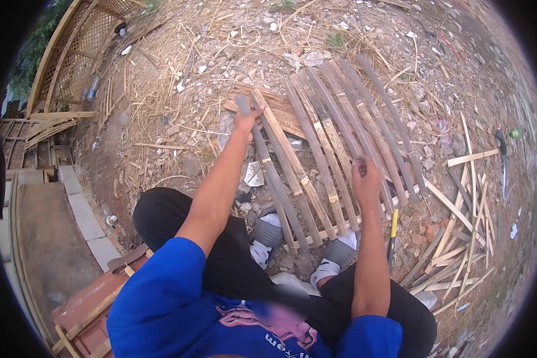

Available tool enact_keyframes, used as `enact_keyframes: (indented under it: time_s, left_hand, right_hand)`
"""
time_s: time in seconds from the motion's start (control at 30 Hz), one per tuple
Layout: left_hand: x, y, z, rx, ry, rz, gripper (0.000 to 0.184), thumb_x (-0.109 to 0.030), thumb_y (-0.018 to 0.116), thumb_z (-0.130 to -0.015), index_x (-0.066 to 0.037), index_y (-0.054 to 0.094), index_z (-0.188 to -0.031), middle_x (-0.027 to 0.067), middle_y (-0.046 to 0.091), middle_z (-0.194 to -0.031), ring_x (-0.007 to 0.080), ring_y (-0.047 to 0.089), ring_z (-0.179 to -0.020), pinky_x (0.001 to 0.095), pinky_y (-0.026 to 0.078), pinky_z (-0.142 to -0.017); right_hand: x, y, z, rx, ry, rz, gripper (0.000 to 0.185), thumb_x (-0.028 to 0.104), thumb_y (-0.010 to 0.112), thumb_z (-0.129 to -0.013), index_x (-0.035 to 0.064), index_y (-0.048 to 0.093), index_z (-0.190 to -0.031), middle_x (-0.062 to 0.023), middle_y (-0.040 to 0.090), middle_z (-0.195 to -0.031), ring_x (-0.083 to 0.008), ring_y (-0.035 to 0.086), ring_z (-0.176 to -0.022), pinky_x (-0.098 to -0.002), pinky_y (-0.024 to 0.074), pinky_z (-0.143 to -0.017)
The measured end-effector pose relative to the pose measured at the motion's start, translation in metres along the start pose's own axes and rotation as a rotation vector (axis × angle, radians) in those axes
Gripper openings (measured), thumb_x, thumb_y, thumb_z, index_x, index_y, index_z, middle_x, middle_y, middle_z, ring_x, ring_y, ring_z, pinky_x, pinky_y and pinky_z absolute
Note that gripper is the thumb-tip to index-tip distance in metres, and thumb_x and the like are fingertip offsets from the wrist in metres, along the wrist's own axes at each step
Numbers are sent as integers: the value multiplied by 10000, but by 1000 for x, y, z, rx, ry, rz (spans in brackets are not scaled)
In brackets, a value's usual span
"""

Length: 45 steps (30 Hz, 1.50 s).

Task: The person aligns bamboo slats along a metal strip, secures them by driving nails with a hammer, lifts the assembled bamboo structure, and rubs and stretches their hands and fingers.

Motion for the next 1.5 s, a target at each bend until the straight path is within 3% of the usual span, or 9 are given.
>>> enact_keyframes:
  time_s: [0.1, 0.13, 0.27, 0.67, 0.9, 1.0, 1.1, 1.3, 1.5]
  left_hand:
    - [3, 0, -6, -1, 24, -33, 427, -128, 823, -779, -45, 568, -1112, 83, 653, -987, 225, 658, -833, 393, 549, -712]
    - [0, 0, -1, -9, 24, -38, 439, -130, 837, -760, -33, 579, -1102, 85, 653, -970, 226, 651, -820, 398, 548, -699]
    - [-2, -5, -7, -9, 40, -90, 458, -161, 835, -768, -30, 578, -1124, 88, 657, -960, 233, 651, -818, 400, 545, -701]
    - [-1, -8, 3, 60, 30, 15, 409, -215, 712, -886, -45, 528, -1209, 92, 615, -1083, 257, 640, -928, 408, 542, -792]
    - [-6, -2, 14, -58, 64, -121, 418, -224, 677, -905, -23, 521, -1237, 128, 590, -1152, 275, 647, -915, 396, 566, -742]
    - [-11, -2, 20, -59, 85, -120, 432, -251, 674, -908, -21, 526, -1243, 143, 587, -1168, 280, 651, -882, 387, 578, -702]
    - [-13, -5, 23, -40, 65, -161, 477, -319, 620, -943, -38, 493, -1306, 155, 582, -1219, 290, 656, -882, 394, 582, -703]
    - [-9, -10, 26, -4, 25, -15, 563, -442, 398, -1029, -115, 308, -1478, 139, 566, -1327, 295, 656, -918, 407, 580, -722]
    - [1, -24, 20, 105, 34, 87, 489, -430, 388, -1041, -101, 384, -1403, 108, 624, -1187, 235, 625, -878, 383, 559, -755]
  right_hand:
    - [41, 72, 33, 391, -140, 331, 526, 234, 742, -809, 93, 528, -1268, -151, 631, -1068, -312, 624, -955, -432, 520, -813]
    - [51, 87, 46, 381, -206, 396, 572, 229, 740, -805, 82, 494, -1299, -177, 589, -1164, -356, 574, -1056, -454, 503, -869]
    - [46, 110, 73, 263, -242, 392, 582, 174, 710, -800, 52, 471, -1317, -191, 579, -1163, -419, 523, -1061, -476, 493, -875]
    - [30, 99, 63, 330, -146, 512, 581, 98, 678, -766, 89, 494, -1318, -171, 572, -1147, -369, 615, -963, -466, 502, -797]
    - [35, 92, 70, 139, -524, 739, 340, 107, 646, -782, 87, 625, -1120, -135, 573, -1156, -299, 561, -1055, -450, 422, -865]
    - [29, 93, 72, 209, -490, 758, 298, 152, 652, -780, 73, 651, -1067, -119, 575, -1166, -290, 536, -1063, -452, 404, -864]
    - [41, 99, 77, 361, -411, 658, 384, 208, 665, -786, 65, 620, -1139, -106, 615, -1098, -273, 562, -1013, -442, 398, -849]
    - [41, 118, 92, 295, -409, 632, 543, 257, 689, -794, 72, 526, -1278, -81, 657, -892, -251, 599, -912, -424, 398, -823]
    - [50, 110, 90, 301, -435, 726, 496, 230, 687, -788, 103, 538, -1244, -86, 601, -1016, -254, 566, -986, -432, 400, -826]
Point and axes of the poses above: each hand's wrist, its own z-axis away from the middle knuckle, its own y-axis out of the palm, x = y × z, the point moved 2 cm from there along -z, towards the middle knuckle
